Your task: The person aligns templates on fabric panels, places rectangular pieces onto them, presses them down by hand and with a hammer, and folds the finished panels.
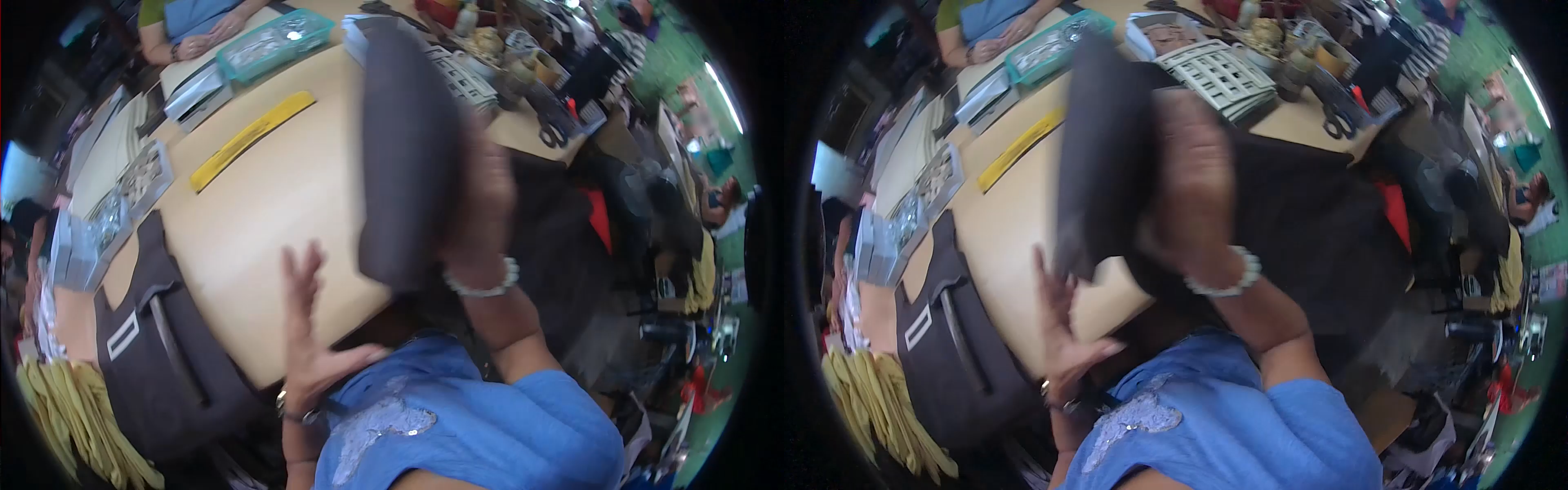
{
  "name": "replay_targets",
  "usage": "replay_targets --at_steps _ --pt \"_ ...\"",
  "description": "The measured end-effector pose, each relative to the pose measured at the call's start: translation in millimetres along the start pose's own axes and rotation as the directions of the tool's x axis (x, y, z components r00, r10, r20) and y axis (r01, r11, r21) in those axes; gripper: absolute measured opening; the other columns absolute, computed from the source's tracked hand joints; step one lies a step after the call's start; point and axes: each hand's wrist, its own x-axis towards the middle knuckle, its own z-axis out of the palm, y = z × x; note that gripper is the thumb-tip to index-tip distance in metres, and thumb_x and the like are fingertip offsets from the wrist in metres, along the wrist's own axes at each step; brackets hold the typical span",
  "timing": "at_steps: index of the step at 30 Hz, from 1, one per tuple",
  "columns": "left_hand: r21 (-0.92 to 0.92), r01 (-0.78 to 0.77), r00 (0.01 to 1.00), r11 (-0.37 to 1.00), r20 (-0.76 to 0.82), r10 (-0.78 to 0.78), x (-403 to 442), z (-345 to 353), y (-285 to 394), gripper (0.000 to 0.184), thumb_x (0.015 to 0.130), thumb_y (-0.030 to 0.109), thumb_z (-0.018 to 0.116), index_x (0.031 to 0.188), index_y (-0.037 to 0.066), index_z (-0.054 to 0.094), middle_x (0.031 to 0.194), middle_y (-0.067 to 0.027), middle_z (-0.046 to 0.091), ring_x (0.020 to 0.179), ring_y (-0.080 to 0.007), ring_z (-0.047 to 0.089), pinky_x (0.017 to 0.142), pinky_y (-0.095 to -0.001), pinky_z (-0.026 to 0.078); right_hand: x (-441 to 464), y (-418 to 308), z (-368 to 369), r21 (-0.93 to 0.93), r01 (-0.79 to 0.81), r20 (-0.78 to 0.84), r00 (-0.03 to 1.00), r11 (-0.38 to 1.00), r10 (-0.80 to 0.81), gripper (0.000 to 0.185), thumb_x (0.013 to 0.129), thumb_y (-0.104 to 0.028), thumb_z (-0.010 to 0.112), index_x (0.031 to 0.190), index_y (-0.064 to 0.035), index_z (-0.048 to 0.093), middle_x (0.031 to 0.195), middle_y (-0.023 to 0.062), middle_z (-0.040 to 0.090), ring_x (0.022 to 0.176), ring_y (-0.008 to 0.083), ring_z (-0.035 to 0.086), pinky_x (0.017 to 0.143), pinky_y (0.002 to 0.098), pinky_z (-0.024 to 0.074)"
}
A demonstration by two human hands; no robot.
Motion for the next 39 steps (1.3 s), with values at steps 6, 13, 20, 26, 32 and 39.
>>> replay_targets --at_steps 6,13,20,26,32,39 --pt "-0.372 0.24 0.897 0.896 -0.269 -0.352 16 -15 -28 0.032 0.084 0.005 0.059 0.114 -0.006 0.054 0.108 -0.0106 0.059 0.102 -0.0176 0.055 0.091 -0.0309 0.042 10 24 71 -0.234 -0.021 0.421 0.899 0.972 0.121 0.029 0.094 -0.024 0.05 0.11 -0.0009 0.055 0.127 0.0181 0.049 0.116 0.0247 0.047 0.097 0.0321 0.0353" --pt "-0.338 0.293 0.831 0.894 -0.372 -0.413 -5 -80 -37 0.051 0.084 0.002 0.058 0.129 -0.01 0.037 0.122 -0.0167 0.053 0.108 -0.0207 0.054 0.092 -0.0289 0.043 3 92 1 -0.934 0.246 0.318 0.903 0.26 0.289 0.062 0.089 -0.046 0.047 0.135 -0.0048 0.039 0.14 0.0232 0.035 0.131 0.0421 0.03 0.105 0.0575 0.0216" --pt "-0.113 0.167 0.777 0.979 -0.597 -0.202 -31 -84 -11 0.072 0.081 -0.007 0.059 0.142 -0.002 0.02 0.119 -0.0157 0.054 0.107 -0.0216 0.055 0.09 -0.0289 0.046 -55 72 -45 -0.979 0.205 0.187 0.867 0.012 0.461 0.069 0.086 -0.05 0.051 0.136 -0.0045 0.038 0.142 0.0232 0.031 0.132 0.0421 0.026 0.105 0.0584 0.0199" --pt "0.92 0.159 0.895 0.359 -0.288 0.342 -22 -51 5 0.07 0.076 0.017 0.07 0.136 0.004 0.039 0.137 -0.0214 0.038 0.126 -0.0372 0.036 0.103 -0.045 0.031 -71 30 -48 -0.986 0.163 0.127 0.882 -0.039 0.454 0.06 0.083 -0.048 0.058 0.12 -0.0016 0.053 0.135 0.0226 0.04 0.129 0.0422 0.031 0.102 0.0605 0.0215" --pt "0.936 0.07 0.998 0.345 -0.066 -0.023 -13 -7 -66 0.07 0.083 0.046 0.056 0.137 0.006 0.037 0.144 -0.0216 0.028 0.134 -0.0396 0.022 0.104 -0.0608 0.018 -20 64 -32 -0.949 0.301 0.314 0.899 0.089 0.304 0.05 0.086 -0.043 0.056 0.114 -0.0016 0.057 0.13 0.0211 0.047 0.125 0.0412 0.037 0.102 0.0586 0.0233" --pt "0.921 0.085 0.996 0.38 -0.08 -0.03 -43 13 -59 0.069 0.083 0.048 0.056 0.135 0.006 0.04 0.143 -0.0207 0.03 0.133 -0.0388 0.024 0.103 -0.0617 0.018 33 146 -9 -0.933 0.351 0.35 0.832 0.081 0.43 0.062 0.091 -0.046 0.044 0.136 -0.003 0.037 0.142 0.0231 0.031 0.132 0.0416 0.027 0.105 0.0587 0.0201"
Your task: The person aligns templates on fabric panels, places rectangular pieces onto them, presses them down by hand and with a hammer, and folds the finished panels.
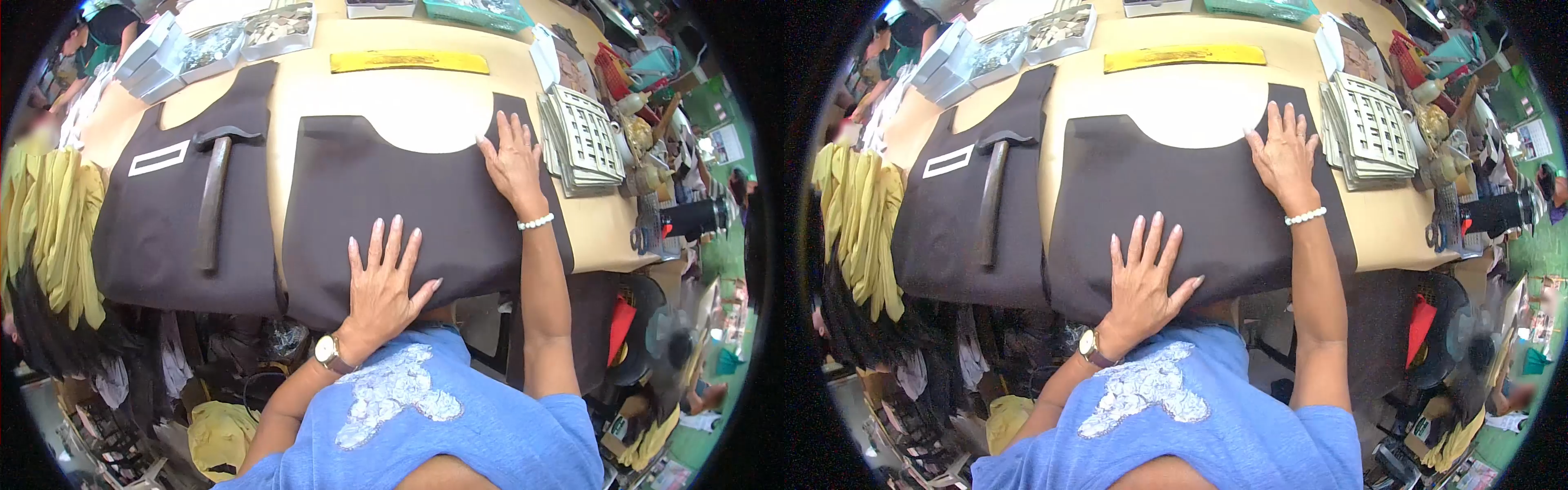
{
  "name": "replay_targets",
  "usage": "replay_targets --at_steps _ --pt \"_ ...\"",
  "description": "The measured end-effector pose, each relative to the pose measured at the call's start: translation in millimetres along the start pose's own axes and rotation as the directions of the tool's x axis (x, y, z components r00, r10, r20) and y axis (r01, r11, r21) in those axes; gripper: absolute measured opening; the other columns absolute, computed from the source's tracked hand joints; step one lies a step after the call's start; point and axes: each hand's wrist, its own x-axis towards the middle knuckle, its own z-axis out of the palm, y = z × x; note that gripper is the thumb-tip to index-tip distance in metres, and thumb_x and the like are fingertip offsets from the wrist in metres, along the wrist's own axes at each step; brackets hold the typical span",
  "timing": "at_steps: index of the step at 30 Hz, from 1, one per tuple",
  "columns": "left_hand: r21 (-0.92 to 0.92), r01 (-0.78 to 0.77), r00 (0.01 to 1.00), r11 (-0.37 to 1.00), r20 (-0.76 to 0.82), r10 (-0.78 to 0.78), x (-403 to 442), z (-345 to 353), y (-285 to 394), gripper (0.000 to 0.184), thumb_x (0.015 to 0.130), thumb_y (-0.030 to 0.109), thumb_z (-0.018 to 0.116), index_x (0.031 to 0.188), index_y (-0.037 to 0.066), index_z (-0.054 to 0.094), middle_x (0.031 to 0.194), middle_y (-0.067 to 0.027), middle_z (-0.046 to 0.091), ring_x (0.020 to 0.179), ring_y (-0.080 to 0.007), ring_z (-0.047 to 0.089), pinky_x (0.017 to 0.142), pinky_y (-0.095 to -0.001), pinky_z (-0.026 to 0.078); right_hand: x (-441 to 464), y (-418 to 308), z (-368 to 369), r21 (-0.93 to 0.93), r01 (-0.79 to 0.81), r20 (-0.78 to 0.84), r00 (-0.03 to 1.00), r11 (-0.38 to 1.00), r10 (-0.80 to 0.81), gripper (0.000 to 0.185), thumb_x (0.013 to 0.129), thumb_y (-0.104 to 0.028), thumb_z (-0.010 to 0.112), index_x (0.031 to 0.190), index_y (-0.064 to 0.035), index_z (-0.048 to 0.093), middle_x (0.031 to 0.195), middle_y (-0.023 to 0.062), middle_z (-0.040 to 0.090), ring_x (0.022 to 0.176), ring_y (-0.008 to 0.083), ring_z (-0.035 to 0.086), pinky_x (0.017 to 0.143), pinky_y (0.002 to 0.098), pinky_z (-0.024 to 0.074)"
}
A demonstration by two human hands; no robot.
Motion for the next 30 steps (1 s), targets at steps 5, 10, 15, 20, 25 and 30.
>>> replay_targets --at_steps 5,10,15,20,25,30 --pt "-0.047 -0.011 0.999 0.999 -0.035 0.009 14 -17 -13 0.066 0.083 0.048 0.056 0.132 0.004 0.044 0.141 -0.0206 0.032 0.13 -0.0376 0.029 0.101 -0.0604 0.022 21 -5 15 -0.044 0.033 -0.041 0.999 0.998 -0.035 0.063 0.09 -0.045 0.044 0.136 -0.0034 0.036 0.144 0.023 0.028 0.133 0.0403 0.025 0.105 0.0595 0.0194" --pt "0.01 -0.051 0.998 0.999 -0.038 0.052 34 1 -22 0.067 0.085 0.049 0.053 0.134 0.005 0.042 0.142 -0.0219 0.03 0.133 -0.0388 0.025 0.103 -0.0615 0.02 100 -38 33 0.06 0.256 -0.106 0.963 0.965 -0.249 0.05 0.092 -0.039 0.044 0.132 -0.0089 0.043 0.14 0.0154 0.039 0.129 0.0336 0.035 0.103 0.0585 0.0242" --pt "-0.007 0.005 0.999 1.0 -0.04 -0.005 28 1 -18 0.067 0.085 0.049 0.053 0.135 0.006 0.041 0.143 -0.0209 0.029 0.133 -0.0382 0.025 0.103 -0.0628 0.019 158 -73 63 0.137 0.337 -0.137 0.938 0.931 -0.32 0.045 0.09 -0.037 0.047 0.127 -0.0108 0.049 0.132 0.013 0.046 0.123 0.0324 0.041 0.1 0.0571 0.0285" --pt "-0.003 0.04 0.998 0.999 -0.044 -0.04 17 3 -13 0.068 0.084 0.05 0.053 0.135 0.007 0.041 0.143 -0.0204 0.03 0.133 -0.0378 0.025 0.101 -0.0639 0.019 162 -74 49 0.22 0.36 -0.099 0.933 0.907 -0.347 0.031 0.084 -0.029 0.06 0.11 -0.0109 0.06 0.104 0.0103 0.058 0.099 0.0275 0.056 0.086 0.045 0.0406" --pt "-0.004 0.041 0.998 0.999 -0.047 -0.042 15 5 -13 0.069 0.083 0.051 0.053 0.136 0.007 0.04 0.144 -0.0197 0.029 0.134 -0.0383 0.024 0.102 -0.0632 0.019 139 -78 4 0.406 0.496 -0.405 0.851 0.768 -0.335 0.015 0.084 -0.017 0.061 0.096 -0.0088 0.063 0.084 0.0096 0.06 0.074 0.0244 0.06 0.068 0.0331 0.047" --pt "-0.114 0.013 0.984 0.993 -0.175 -0.033 12 16 -19 0.085 0.073 0.053 0.065 0.14 0.011 0.034 0.146 -0.0189 0.026 0.135 -0.0387 0.022 0.103 -0.0623 0.018 67 -82 -81 0.567 0.415 -0.241 0.909 0.711 -0.338 0.016 0.081 -0.016 0.065 0.092 -0.0041 0.065 0.084 0.0106 0.063 0.068 0.0165 0.059 0.066 0.0305 0.0473"
